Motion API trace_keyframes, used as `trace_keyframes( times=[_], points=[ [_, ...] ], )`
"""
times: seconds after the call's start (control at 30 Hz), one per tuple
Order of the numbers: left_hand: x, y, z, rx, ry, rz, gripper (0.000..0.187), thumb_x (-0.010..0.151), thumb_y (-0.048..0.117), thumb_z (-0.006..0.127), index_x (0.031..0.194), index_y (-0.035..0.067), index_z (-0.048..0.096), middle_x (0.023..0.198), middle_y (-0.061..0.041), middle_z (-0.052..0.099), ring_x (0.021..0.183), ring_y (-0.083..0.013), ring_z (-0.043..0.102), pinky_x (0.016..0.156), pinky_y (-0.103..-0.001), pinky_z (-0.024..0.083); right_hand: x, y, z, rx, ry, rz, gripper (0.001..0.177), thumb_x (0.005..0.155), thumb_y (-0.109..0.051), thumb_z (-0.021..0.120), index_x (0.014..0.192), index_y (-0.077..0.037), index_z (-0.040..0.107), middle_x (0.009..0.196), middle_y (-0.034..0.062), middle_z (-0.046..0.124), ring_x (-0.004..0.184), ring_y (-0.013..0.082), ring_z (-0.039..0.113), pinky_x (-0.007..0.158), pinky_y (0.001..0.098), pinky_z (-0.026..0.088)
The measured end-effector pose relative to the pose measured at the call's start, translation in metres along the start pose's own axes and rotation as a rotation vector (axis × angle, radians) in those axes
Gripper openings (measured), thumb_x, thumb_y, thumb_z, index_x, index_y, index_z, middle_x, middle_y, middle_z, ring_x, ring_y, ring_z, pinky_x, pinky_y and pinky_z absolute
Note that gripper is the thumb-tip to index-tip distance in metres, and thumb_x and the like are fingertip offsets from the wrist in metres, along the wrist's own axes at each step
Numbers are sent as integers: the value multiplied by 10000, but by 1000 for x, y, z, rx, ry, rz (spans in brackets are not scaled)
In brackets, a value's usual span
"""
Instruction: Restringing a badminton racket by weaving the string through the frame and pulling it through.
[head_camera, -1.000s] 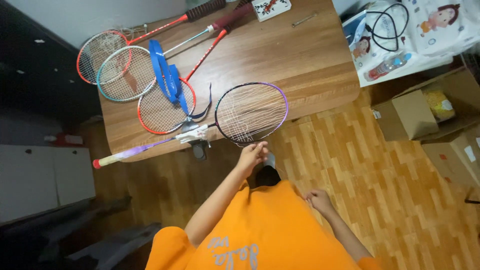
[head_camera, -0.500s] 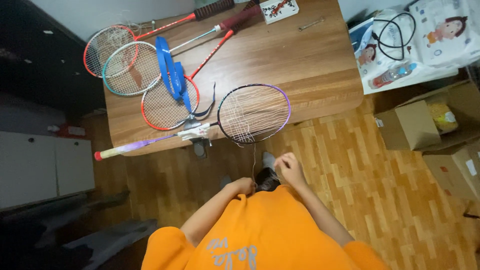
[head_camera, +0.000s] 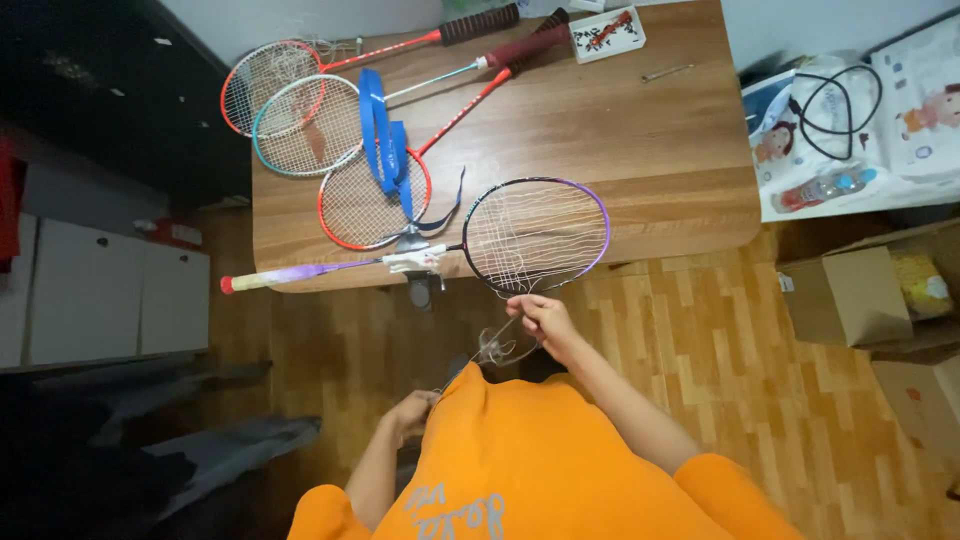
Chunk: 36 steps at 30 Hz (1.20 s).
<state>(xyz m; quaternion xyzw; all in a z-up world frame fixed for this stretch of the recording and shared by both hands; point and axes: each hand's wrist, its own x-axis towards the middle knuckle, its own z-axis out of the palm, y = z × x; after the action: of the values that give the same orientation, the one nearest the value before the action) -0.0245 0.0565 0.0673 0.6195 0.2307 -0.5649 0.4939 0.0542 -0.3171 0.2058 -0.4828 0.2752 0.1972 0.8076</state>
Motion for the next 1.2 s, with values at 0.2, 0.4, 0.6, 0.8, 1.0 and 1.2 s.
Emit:
trace_keyframes(
  times=[0.2,0.4,0.6,0.8,1.0,1.2],
  points=[
    [-61,68,22,-54,74,30,263,940,117,623,1132,19,774,935,-106,722,770,-198,649,669,-324,584,-8,50,-28,-167,21,-57,221,1026,-98,563,955,-4,751,607,45,526,471,50,420,432,164,375],
    [-41,131,23,358,174,359,326,887,357,778,1132,144,804,1111,-122,776,1046,-253,693,878,-382,579,-42,22,-63,-663,131,-388,274,986,-106,612,793,-173,794,622,13,679,599,123,620,650,255,553],
    [-71,262,93,561,440,881,152,929,280,685,863,178,775,753,-58,743,768,-244,720,745,-353,560,-67,-18,-33,-798,86,-543,249,991,-158,634,786,-191,772,652,5,721,669,199,705,723,312,577],
    [-36,419,90,576,631,1045,439,955,273,711,1312,117,509,1069,-262,671,1047,-454,645,896,-546,512,-80,-21,-16,-841,-42,-526,253,959,-91,598,765,-169,741,690,70,744,716,301,735,715,396,592],
    [102,468,56,551,438,832,231,837,340,804,1053,274,755,724,-23,748,693,-174,725,756,-311,543,-84,-36,-31,-851,-14,-466,271,919,-48,567,748,-172,736,650,64,728,681,292,729,704,387,590],
    [117,527,22,349,460,839,52,880,149,741,878,116,781,653,-50,733,515,-138,707,561,-237,554,-77,-35,-44,-842,-53,-363,258,886,-6,563,767,-152,738,659,112,730,706,359,729,722,421,593]
  ],
)
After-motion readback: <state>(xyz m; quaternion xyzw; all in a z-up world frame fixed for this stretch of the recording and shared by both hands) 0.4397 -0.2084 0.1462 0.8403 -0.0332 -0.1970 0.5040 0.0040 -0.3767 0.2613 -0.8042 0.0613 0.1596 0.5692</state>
